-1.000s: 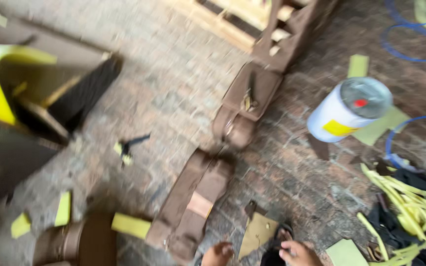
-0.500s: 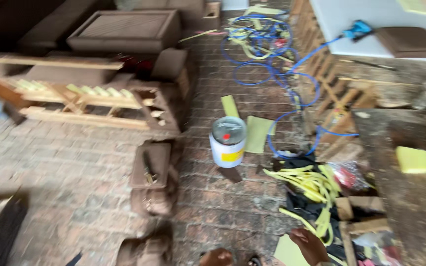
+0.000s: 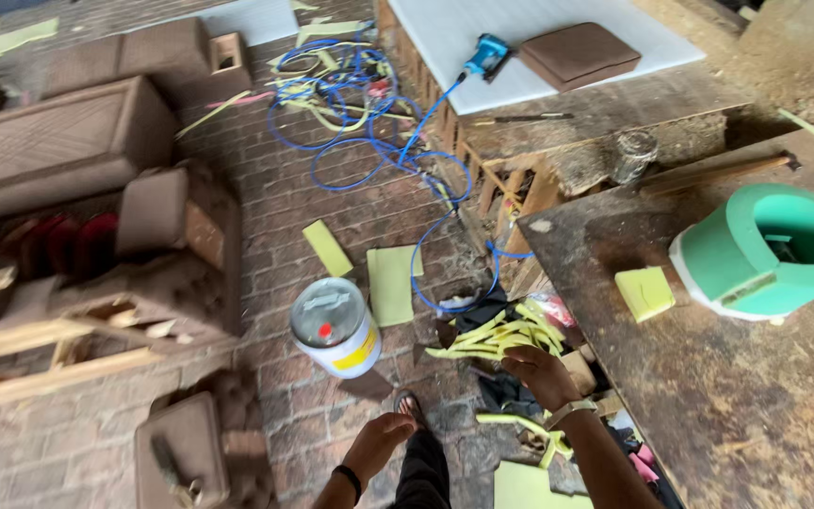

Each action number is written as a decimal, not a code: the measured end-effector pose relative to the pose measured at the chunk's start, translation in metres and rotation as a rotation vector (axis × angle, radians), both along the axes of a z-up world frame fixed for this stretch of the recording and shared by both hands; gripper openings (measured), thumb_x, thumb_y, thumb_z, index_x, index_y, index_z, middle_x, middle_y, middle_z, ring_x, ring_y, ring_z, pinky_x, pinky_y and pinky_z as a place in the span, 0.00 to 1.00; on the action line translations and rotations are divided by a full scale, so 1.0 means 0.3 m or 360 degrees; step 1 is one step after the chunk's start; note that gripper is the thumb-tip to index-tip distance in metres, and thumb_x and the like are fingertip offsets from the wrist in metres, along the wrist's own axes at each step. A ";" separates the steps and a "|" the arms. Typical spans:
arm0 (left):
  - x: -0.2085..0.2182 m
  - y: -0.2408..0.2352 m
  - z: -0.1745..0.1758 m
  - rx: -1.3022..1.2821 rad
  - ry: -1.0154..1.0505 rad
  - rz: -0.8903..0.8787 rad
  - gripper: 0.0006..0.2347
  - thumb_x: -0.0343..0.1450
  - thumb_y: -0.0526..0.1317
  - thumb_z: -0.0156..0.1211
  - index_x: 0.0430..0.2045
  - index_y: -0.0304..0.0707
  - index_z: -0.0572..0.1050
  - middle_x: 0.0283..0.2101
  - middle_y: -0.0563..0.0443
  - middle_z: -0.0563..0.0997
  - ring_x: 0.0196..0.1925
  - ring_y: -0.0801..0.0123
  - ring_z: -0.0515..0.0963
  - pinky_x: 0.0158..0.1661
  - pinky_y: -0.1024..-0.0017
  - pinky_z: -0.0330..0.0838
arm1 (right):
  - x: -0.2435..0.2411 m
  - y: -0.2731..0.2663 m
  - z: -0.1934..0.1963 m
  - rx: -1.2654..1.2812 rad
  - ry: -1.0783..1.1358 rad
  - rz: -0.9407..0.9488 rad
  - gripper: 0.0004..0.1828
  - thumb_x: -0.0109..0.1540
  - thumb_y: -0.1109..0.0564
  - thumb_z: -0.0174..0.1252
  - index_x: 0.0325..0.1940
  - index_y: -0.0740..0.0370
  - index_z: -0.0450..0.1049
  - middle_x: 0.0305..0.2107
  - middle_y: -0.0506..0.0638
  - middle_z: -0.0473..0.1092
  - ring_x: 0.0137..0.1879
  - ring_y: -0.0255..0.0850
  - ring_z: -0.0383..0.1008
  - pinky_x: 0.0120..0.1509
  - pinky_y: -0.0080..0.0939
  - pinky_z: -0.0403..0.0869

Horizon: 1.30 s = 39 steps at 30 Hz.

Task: The person staples brown fabric onto a rectangular cushion using a pneumatic staple gun. They smooth and fold the fabric edges, rotate the cushion to access different sides, and secure the fabric around the perimeter. The finished cushion is placed on the floor next to other cushions.

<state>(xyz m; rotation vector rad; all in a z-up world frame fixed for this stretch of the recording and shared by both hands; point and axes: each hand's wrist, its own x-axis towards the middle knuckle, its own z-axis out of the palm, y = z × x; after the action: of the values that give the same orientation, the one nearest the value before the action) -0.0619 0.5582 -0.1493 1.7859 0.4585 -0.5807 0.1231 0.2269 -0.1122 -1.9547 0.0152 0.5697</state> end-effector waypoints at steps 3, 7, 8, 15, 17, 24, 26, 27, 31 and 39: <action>0.275 0.055 -0.065 -0.0064 -0.0214 0.0017 0.15 0.72 0.45 0.59 0.47 0.37 0.80 0.52 0.47 0.85 0.57 0.63 0.82 0.58 0.66 0.72 | 0.227 0.021 -0.001 0.0121 -0.0061 -0.0052 0.23 0.60 0.49 0.65 0.57 0.59 0.79 0.51 0.49 0.78 0.55 0.39 0.77 0.59 0.40 0.74; 0.685 0.112 -0.041 0.0124 -0.0613 -0.0174 0.15 0.71 0.45 0.59 0.45 0.35 0.81 0.51 0.48 0.85 0.56 0.64 0.82 0.56 0.68 0.73 | 0.510 0.063 0.029 0.0003 -0.0095 -0.0236 0.22 0.61 0.49 0.65 0.55 0.61 0.81 0.47 0.52 0.81 0.54 0.42 0.78 0.59 0.42 0.75; 0.798 0.127 -0.013 0.0120 -0.0601 -0.0205 0.15 0.71 0.45 0.59 0.46 0.36 0.81 0.50 0.48 0.85 0.55 0.64 0.82 0.56 0.68 0.73 | 0.584 0.072 0.038 -0.0087 -0.0056 -0.0298 0.21 0.61 0.49 0.65 0.55 0.61 0.82 0.47 0.53 0.82 0.54 0.44 0.79 0.59 0.43 0.76; 1.426 0.090 0.272 -0.0036 -0.0615 -0.0396 0.17 0.70 0.46 0.58 0.48 0.37 0.80 0.51 0.46 0.85 0.54 0.64 0.83 0.54 0.67 0.74 | 1.061 0.099 0.063 -0.0233 -0.0235 -0.0347 0.23 0.62 0.49 0.65 0.59 0.60 0.78 0.51 0.52 0.79 0.55 0.42 0.78 0.61 0.44 0.74; 1.570 0.063 0.335 -0.0063 -0.0616 -0.0446 0.18 0.70 0.47 0.59 0.49 0.37 0.79 0.52 0.47 0.85 0.55 0.66 0.83 0.55 0.69 0.74 | 1.261 0.098 0.049 -0.0372 -0.0052 -0.0434 0.24 0.66 0.46 0.62 0.62 0.60 0.76 0.50 0.55 0.79 0.51 0.46 0.80 0.58 0.46 0.76; 2.066 -0.027 0.465 0.0388 -0.0656 -0.0453 0.20 0.67 0.46 0.61 0.53 0.40 0.78 0.56 0.44 0.81 0.61 0.57 0.78 0.60 0.63 0.70 | 2.005 0.066 0.035 -0.0080 -0.0176 -0.0746 0.35 0.62 0.46 0.67 0.67 0.68 0.68 0.52 0.57 0.76 0.48 0.45 0.77 0.49 0.45 0.77; 2.223 -0.060 0.479 0.0473 -0.0645 -0.0558 0.23 0.69 0.47 0.61 0.58 0.39 0.72 0.62 0.42 0.74 0.65 0.53 0.72 0.63 0.60 0.64 | 2.197 0.065 0.047 -0.0030 -0.0140 -0.0915 0.37 0.61 0.45 0.68 0.67 0.68 0.67 0.51 0.57 0.75 0.46 0.44 0.77 0.48 0.44 0.77; 2.289 -0.075 0.482 0.0513 -0.0640 -0.0607 0.24 0.70 0.47 0.61 0.60 0.39 0.70 0.65 0.41 0.71 0.68 0.51 0.69 0.64 0.59 0.61 | 2.273 0.067 0.053 0.0073 -0.0102 -0.1015 0.37 0.61 0.46 0.69 0.66 0.68 0.66 0.50 0.57 0.75 0.46 0.42 0.77 0.47 0.43 0.78; 2.462 -0.101 0.477 0.0396 -0.0539 -0.0552 0.23 0.72 0.48 0.58 0.61 0.40 0.70 0.66 0.44 0.72 0.69 0.56 0.70 0.66 0.61 0.62 | 2.493 0.076 0.089 0.0199 0.0058 -0.1192 0.35 0.64 0.40 0.69 0.60 0.76 0.76 0.48 0.67 0.77 0.39 0.42 0.73 0.40 0.42 0.72; 2.494 -0.105 0.473 0.0241 -0.0309 -0.0592 0.19 0.74 0.50 0.54 0.58 0.44 0.74 0.62 0.48 0.77 0.65 0.62 0.75 0.62 0.60 0.68 | 2.658 0.135 0.165 -0.0545 0.0316 -0.1609 0.56 0.51 0.32 0.75 0.65 0.74 0.60 0.57 0.65 0.63 0.55 0.55 0.70 0.49 0.51 0.76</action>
<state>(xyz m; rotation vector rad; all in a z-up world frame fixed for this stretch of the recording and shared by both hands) 0.6864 0.5268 -0.0074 2.0676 0.0343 -0.6326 0.9205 0.2673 -0.0628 -1.8947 1.2145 0.0687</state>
